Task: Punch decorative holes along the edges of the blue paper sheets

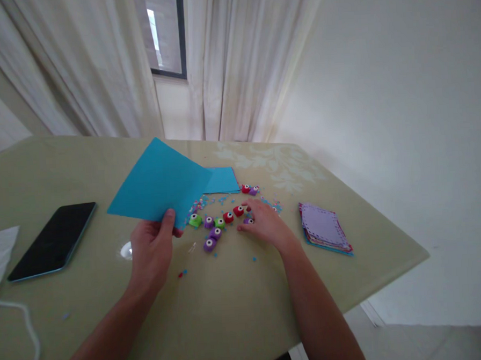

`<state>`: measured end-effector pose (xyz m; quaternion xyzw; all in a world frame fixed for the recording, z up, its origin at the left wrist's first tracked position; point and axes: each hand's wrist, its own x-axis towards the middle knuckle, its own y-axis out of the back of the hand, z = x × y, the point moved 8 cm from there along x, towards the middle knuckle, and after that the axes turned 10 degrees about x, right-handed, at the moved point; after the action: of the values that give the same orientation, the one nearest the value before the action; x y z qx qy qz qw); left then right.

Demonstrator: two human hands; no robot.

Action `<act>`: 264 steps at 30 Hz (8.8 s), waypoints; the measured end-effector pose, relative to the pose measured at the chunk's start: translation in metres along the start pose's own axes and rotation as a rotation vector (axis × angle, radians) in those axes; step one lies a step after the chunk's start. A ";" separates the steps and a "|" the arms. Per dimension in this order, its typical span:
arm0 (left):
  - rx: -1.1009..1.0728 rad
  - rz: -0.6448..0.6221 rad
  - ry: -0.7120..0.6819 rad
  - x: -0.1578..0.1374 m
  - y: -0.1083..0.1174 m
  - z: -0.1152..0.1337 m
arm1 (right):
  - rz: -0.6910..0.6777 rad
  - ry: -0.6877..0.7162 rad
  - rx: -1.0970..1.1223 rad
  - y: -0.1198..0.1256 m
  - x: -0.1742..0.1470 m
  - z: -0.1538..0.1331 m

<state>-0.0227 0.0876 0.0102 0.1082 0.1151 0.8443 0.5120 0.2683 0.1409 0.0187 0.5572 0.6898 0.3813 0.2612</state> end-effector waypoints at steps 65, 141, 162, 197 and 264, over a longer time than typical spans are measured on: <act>0.035 -0.251 -0.046 -0.024 -0.030 0.023 | 0.017 -0.205 1.688 -0.062 0.001 -0.043; 0.111 -0.209 -0.035 -0.017 -0.023 0.012 | 0.210 -0.120 -0.190 0.037 -0.005 0.031; 0.137 -0.235 -0.054 -0.018 -0.027 0.013 | 0.089 -0.023 1.366 -0.010 0.001 -0.023; 0.205 -0.248 -0.063 -0.029 -0.027 0.026 | -0.020 -0.074 1.419 -0.034 0.002 -0.032; 0.129 -0.175 -0.023 -0.014 -0.024 0.017 | 0.197 -0.051 0.101 0.000 0.017 0.008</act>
<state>0.0086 0.0873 0.0179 0.1399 0.1723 0.7861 0.5769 0.2706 0.1594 0.0156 0.6443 0.6432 0.3556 0.2115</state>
